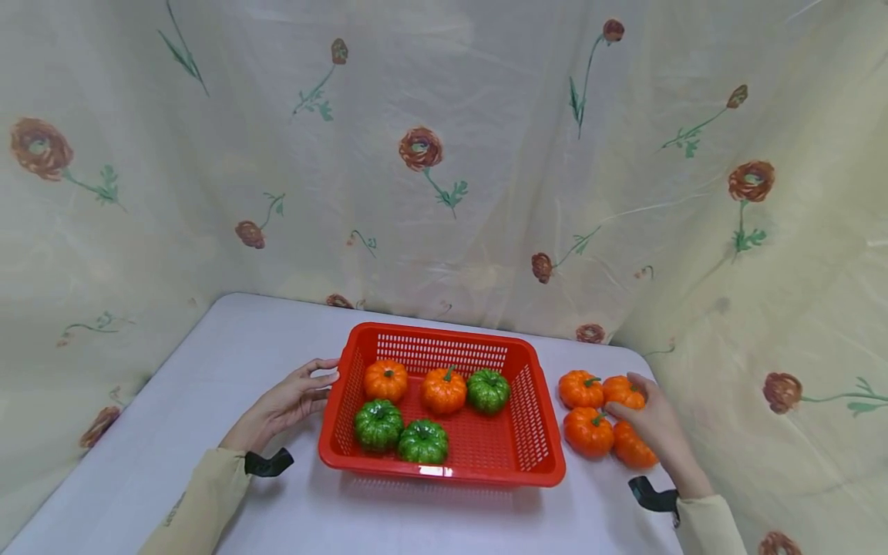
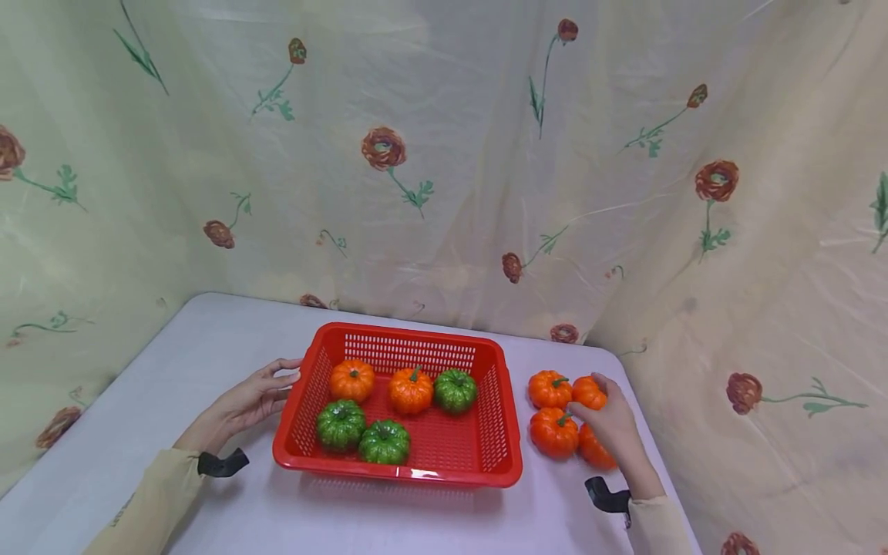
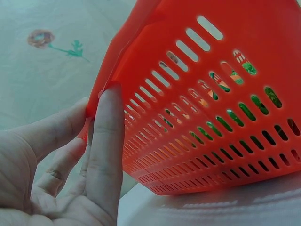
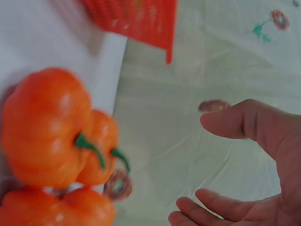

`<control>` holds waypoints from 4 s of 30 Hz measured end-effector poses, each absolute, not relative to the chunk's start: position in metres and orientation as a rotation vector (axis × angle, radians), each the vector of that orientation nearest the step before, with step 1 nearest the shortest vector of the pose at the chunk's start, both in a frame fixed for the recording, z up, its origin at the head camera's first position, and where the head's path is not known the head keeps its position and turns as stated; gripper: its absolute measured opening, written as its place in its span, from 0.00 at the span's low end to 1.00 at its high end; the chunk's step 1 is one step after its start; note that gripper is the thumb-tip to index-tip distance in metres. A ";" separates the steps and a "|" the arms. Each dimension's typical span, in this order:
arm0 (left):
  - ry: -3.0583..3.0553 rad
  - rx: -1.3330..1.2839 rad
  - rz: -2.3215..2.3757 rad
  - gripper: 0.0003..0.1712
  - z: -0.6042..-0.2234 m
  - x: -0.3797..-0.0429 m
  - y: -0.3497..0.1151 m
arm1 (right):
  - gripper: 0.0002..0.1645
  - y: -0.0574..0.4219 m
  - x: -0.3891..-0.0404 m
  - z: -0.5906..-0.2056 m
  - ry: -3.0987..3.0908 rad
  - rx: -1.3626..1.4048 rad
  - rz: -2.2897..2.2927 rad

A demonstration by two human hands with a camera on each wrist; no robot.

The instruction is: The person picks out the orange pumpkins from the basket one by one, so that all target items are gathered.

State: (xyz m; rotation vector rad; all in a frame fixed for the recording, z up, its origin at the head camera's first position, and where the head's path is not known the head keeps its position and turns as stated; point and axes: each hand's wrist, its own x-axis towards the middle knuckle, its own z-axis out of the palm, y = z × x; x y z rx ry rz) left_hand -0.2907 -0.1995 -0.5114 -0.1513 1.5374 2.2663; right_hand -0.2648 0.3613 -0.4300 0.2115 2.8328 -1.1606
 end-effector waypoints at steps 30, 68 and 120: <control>1.507 -0.042 2.276 0.24 -0.513 -0.291 -0.204 | 0.49 0.187 -0.311 -0.408 2.695 -0.596 -0.981; 1.477 -0.052 2.287 0.19 -0.510 -0.293 -0.200 | 0.39 0.137 -0.336 -0.466 2.624 -0.659 -0.797; 1.511 -0.096 2.261 0.29 -0.512 -0.289 -0.200 | 0.49 0.266 -0.239 -0.374 2.874 -0.235 -0.852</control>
